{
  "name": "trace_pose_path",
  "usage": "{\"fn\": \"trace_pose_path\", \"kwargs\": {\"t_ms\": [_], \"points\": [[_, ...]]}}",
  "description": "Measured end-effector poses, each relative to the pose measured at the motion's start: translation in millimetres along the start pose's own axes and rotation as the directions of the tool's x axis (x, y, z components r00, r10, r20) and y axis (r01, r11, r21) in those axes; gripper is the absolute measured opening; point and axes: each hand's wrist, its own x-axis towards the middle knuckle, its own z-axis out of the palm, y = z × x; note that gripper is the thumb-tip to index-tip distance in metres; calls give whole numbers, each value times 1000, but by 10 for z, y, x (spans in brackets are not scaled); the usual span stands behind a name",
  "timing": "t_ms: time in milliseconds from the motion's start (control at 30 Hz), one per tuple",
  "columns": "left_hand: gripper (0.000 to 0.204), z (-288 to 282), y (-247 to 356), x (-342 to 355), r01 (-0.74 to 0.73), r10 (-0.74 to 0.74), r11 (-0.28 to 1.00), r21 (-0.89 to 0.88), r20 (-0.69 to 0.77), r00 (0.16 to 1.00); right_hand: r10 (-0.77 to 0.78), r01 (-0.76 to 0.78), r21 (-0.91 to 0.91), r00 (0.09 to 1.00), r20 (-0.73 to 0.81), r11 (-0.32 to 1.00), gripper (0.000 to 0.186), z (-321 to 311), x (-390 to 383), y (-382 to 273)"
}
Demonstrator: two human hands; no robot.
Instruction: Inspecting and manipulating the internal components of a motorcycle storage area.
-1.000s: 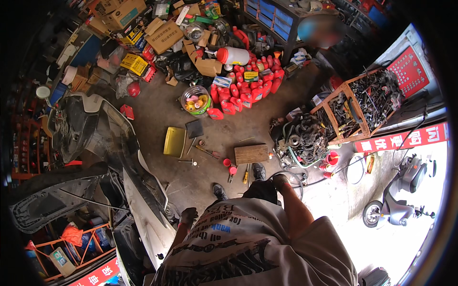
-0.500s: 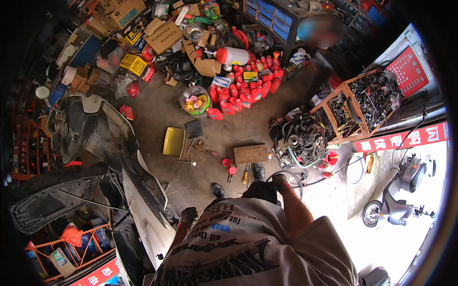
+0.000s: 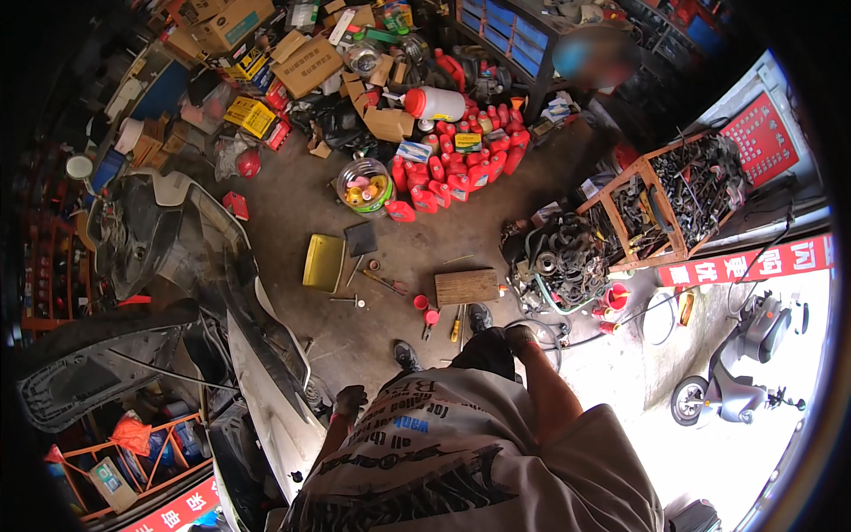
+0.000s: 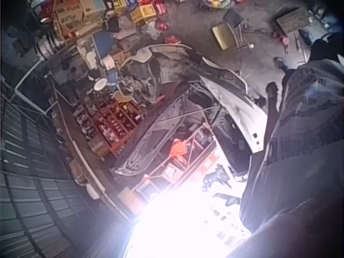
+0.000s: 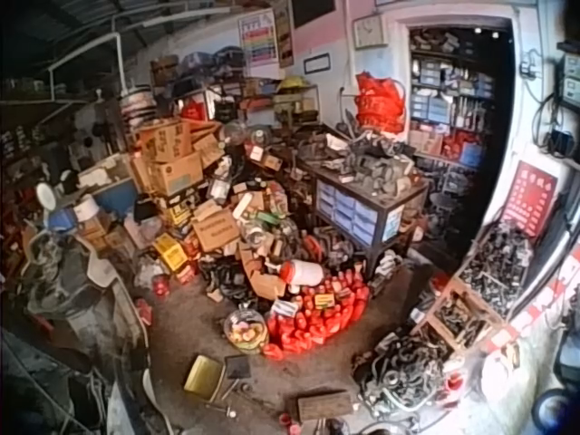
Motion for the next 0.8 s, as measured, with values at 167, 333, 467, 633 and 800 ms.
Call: {"fn": "trace_pose_path", "kwargs": {"t_ms": [167, 333, 467, 633, 800], "points": [[30, 0, 12, 12, 17, -17, 1000, -4, 15, 1000, -1, 1, 4, 1000, 20, 1000, 22, -49, -22, -21], [28, -5, -20, 20, 20, -19, 998, -57, 26, 999, 9, -9, -4, 1000, 4, 1000, 22, -91, -52, -60], [27, -10, -14, 25, 13, -13, 999, -38, 11, 1000, -7, 7, -18, 1000, -11, 1000, 23, -67, -41, -54], [28, 9, 62, -28, 3, -3, 1000, -24, 9, 1000, 16, -17, 29, 1000, 18, 999, 21, -81, -25, -62], [28, 12, 103, -50, 28, -28, 999, 18, -3, 1000, 43, -44, 11, 998, 47, 999, 18, -60, -8, -61]]}}
